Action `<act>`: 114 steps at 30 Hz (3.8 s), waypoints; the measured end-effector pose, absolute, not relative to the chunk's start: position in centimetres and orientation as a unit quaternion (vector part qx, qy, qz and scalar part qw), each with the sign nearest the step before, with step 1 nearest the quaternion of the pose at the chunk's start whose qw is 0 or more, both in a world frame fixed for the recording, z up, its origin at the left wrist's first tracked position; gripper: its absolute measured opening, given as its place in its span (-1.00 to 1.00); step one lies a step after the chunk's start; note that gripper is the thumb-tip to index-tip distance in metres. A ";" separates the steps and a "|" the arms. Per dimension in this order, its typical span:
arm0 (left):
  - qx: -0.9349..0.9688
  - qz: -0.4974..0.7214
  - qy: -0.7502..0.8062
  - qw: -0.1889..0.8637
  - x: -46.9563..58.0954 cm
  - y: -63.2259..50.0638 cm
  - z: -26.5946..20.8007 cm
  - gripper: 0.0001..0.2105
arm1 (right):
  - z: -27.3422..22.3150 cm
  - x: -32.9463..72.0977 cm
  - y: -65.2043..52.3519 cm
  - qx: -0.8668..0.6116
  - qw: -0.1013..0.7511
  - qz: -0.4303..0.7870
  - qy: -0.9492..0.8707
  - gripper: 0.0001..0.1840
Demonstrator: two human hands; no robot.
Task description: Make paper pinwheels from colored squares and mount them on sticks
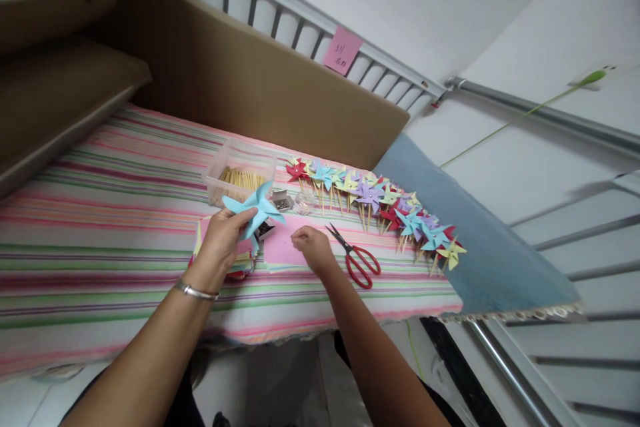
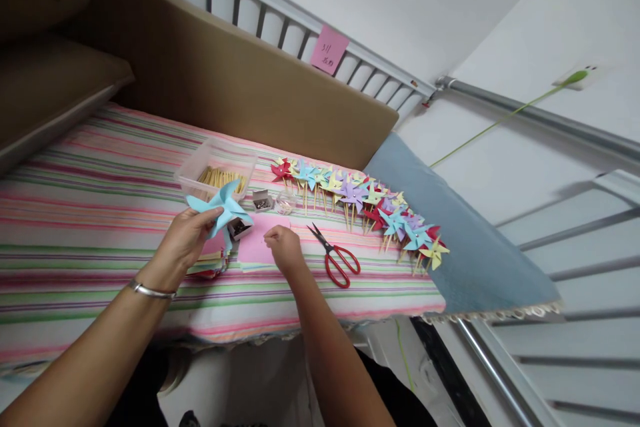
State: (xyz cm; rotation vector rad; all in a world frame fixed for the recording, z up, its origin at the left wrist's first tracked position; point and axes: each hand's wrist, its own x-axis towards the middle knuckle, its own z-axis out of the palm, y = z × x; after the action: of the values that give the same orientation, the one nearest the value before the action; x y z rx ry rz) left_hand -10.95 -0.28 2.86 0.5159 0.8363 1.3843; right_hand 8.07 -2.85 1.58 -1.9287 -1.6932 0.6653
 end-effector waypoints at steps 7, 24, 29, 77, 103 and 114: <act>0.266 0.588 0.393 0.655 -9.8 -0.6 2.5 -0.76 | 7.4 6.5 -5.6 -0.572 0.487 0.285 -0.595 -0.92; 0.329 0.544 0.348 0.689 -7.3 -2.0 2.0 -0.76 | 4.9 5.1 -4.9 -0.606 0.472 0.277 -0.578 -0.92; 0.327 0.541 0.354 0.689 -7.4 -2.1 2.2 -0.77 | 5.2 5.0 -5.0 -0.609 0.469 0.260 -0.585 -0.92; 0.319 0.454 0.293 0.779 -7.8 -2.8 3.1 -0.79 | 5.4 5.5 -5.2 -0.579 0.529 0.418 -0.458 -0.89; 0.322 0.454 0.281 0.782 -7.6 -2.7 2.4 -0.74 | 5.5 5.5 -5.3 -0.563 0.541 0.435 -0.449 -0.90; 0.308 0.463 0.297 0.776 -7.5 -2.7 2.8 -0.73 | 5.3 5.3 -5.0 -0.555 0.544 0.416 -0.472 -0.87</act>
State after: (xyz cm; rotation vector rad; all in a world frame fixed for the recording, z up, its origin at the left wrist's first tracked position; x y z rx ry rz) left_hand -7.47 -2.73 2.76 0.6658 0.6423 1.0020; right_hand 5.32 -4.99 5.26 -1.3180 -1.1188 0.9859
